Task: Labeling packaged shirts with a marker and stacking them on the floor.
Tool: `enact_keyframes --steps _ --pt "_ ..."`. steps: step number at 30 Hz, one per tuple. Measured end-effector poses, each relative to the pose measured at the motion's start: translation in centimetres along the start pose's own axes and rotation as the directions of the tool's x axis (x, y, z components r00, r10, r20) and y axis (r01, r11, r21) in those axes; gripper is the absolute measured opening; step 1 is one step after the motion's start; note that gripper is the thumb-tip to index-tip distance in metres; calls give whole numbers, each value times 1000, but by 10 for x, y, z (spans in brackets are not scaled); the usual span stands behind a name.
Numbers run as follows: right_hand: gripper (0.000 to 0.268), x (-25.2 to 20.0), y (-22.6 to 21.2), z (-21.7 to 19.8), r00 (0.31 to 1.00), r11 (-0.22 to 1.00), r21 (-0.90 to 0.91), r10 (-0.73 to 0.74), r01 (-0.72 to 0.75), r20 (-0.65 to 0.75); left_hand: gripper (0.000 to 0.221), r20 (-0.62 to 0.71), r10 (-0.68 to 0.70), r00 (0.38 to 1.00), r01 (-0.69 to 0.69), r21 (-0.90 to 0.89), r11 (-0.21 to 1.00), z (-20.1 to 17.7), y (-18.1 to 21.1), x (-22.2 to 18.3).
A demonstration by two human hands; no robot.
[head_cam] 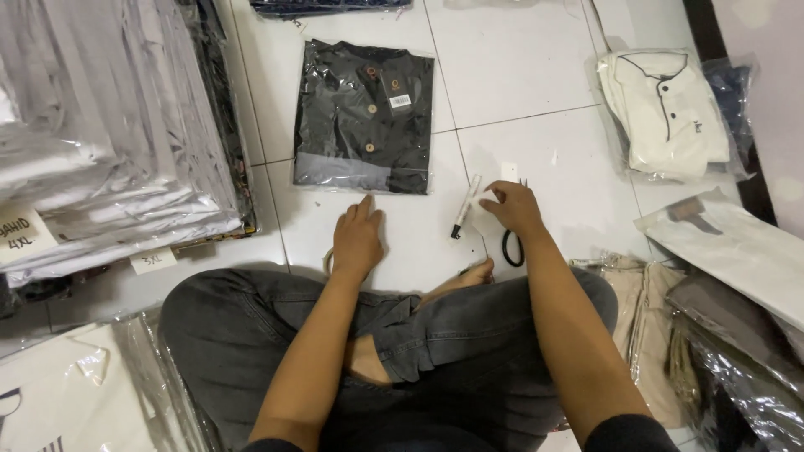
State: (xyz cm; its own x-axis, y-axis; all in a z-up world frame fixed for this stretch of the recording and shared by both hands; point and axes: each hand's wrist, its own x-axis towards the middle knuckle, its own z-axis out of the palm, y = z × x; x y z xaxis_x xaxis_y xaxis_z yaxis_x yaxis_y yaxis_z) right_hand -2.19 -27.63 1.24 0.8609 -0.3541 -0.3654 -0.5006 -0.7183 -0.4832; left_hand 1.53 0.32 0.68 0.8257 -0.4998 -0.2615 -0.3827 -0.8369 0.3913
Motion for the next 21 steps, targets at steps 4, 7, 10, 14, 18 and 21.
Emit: enact_keyframes --steps 4,7,10,14,18,21 --pt "33 -2 -26 40 999 954 298 17 -29 43 41 -136 78 988 -78 7 997 26 -12 3" --pt "36 0 -40 68 984 947 320 -32 -26 173 41 -124 192 974 -202 -76 976 20 -4 2" --pt "32 -5 -55 61 971 930 365 -122 40 204 50 52 264 963 -266 47 963 7 8 -5" --pt "37 -3 -48 42 997 998 7 64 -64 -43 45 121 246 962 -261 139 955 8 11 -6" --pt "36 17 6 63 964 966 -7 255 -257 -81 42 71 252 965 -258 113 959 9 13 -5" --pt "26 10 -9 60 971 972 15 234 -235 47 41 83 244 966 -252 106 962 5 14 -6"
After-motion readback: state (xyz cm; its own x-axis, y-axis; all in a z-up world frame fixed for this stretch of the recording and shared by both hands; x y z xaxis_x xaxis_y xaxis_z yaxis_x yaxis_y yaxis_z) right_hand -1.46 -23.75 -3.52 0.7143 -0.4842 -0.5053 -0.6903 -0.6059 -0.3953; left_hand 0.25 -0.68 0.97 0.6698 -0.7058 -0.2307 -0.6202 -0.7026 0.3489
